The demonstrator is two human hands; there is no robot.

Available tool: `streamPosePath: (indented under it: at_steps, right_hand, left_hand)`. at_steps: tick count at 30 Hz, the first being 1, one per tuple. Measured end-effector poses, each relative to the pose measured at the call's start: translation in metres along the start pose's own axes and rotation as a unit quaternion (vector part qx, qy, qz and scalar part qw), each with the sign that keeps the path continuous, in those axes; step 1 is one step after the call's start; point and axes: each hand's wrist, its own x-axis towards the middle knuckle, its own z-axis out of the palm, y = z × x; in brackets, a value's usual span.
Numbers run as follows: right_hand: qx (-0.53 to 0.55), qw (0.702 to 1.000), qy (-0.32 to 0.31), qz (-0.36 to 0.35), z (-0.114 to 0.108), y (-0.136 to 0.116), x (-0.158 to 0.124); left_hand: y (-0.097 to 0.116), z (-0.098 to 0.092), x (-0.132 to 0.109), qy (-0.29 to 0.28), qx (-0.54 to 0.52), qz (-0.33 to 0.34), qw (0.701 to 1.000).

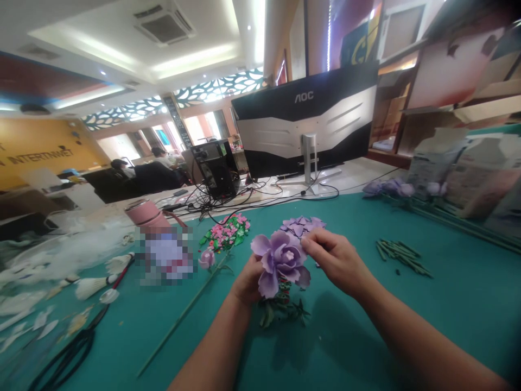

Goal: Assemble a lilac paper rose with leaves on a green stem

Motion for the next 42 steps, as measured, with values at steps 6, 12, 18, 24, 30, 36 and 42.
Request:
streamPosePath:
  at_steps: [6,12,18,24,30,36,42]
  right_hand:
    - [0.003,0.998,0.05,-0.037,-0.002,0.003,0.0]
    - [0.009,1.0,0.0,-0.026,-0.003,0.0,0.0]
    - [0.011,0.999,-0.006,-0.037,-0.002,-0.002,-0.002]
    - [-0.004,0.997,0.043,-0.069,-0.003,-0.002,-0.003]
    - [-0.094,0.963,0.057,-0.244,-0.002,-0.013,-0.013]
    - [-0.189,0.925,0.052,-0.325,0.01,-0.013,-0.015]
    - [-0.19,0.924,0.048,-0.328,0.011,-0.01,-0.015]
  left_hand:
    - [-0.001,0.0,-0.001,-0.01,0.01,-0.022,1.0]
    - [-0.002,0.003,0.0,-0.037,0.028,-0.055,0.997]
    - [-0.003,0.004,0.0,-0.036,0.029,-0.057,0.997]
    - [-0.006,-0.002,0.003,-0.027,0.015,-0.048,0.998]
    - [-0.004,-0.012,0.007,-0.009,-0.042,-0.004,0.999]
    - [-0.003,-0.015,0.01,-0.027,-0.065,0.02,0.997]
    - [-0.004,-0.012,0.011,-0.023,-0.065,0.021,0.997]
